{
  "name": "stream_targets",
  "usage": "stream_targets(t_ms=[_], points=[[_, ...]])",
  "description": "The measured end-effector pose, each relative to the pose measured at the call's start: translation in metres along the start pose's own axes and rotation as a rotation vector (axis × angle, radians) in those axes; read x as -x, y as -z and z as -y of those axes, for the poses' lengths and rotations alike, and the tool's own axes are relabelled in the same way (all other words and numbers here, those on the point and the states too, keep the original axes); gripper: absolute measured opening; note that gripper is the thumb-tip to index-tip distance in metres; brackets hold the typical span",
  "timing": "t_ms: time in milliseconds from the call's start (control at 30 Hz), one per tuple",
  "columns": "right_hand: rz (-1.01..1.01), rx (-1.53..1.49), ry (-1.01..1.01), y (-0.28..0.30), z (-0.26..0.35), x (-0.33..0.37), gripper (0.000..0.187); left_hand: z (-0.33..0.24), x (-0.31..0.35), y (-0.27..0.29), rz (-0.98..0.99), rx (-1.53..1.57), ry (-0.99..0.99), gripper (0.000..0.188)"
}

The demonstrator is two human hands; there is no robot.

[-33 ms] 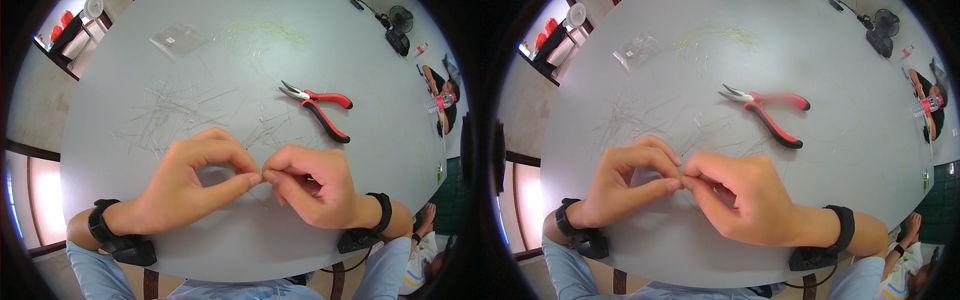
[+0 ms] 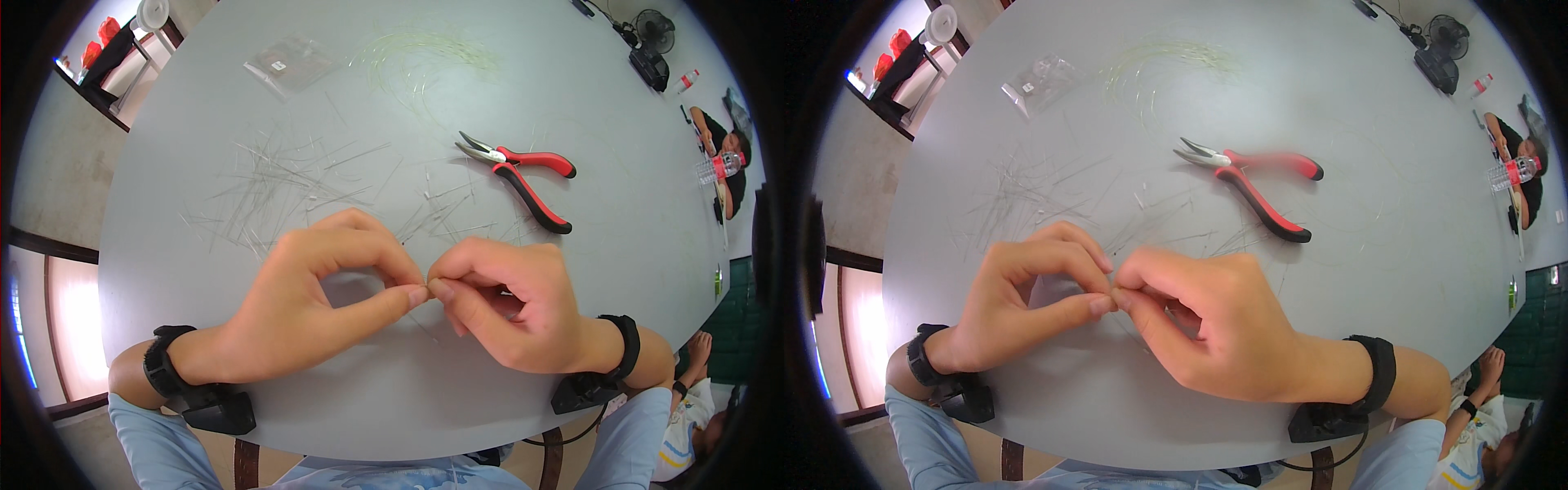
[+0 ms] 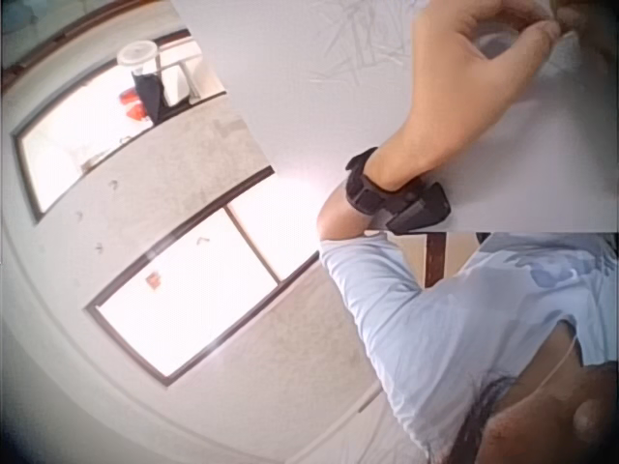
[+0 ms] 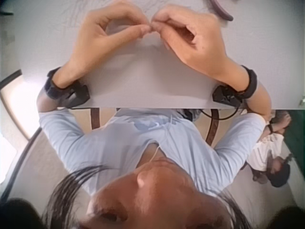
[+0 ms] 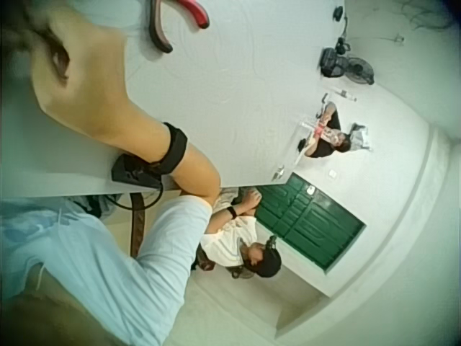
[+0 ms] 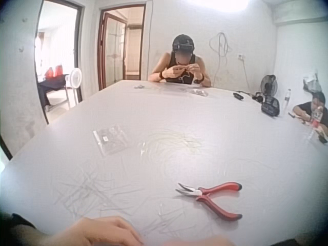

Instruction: The person assembles components for a fishing rig by hand and with pliers, handling small clear segments of fishing line, threading them together, and using the pliers to tighten or cut the line over a white table.

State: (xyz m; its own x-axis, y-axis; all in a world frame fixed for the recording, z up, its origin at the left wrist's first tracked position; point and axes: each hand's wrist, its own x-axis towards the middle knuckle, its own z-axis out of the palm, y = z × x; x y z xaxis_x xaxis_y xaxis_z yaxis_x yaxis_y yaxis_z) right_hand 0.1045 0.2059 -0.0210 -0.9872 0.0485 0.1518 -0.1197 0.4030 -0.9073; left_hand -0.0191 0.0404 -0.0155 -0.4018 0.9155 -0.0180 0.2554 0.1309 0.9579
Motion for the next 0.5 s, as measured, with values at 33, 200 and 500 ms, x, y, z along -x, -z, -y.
stream_targets(t_ms=[33, 200, 500], points=[[0.033, 0.003, 0.02, 0.0003, -0.0007, -0.0012, 0.01, -0.0002, 0.0001, 0.0003, 0.011, -0.018, -0.003, 0.004], [0.087, -0.139, -0.104, 0.0025, 0.0008, 0.0013, 0.006, -0.0022, -0.0006, -0.0005, 0.04, -0.081, -0.065, 0.003], [0.16, -0.503, -0.3, 0.005, 0.0026, -0.0013, 0.007, 0.0013, -0.0007, 0.0013, 0.026, -0.057, -0.118, 0.004]])
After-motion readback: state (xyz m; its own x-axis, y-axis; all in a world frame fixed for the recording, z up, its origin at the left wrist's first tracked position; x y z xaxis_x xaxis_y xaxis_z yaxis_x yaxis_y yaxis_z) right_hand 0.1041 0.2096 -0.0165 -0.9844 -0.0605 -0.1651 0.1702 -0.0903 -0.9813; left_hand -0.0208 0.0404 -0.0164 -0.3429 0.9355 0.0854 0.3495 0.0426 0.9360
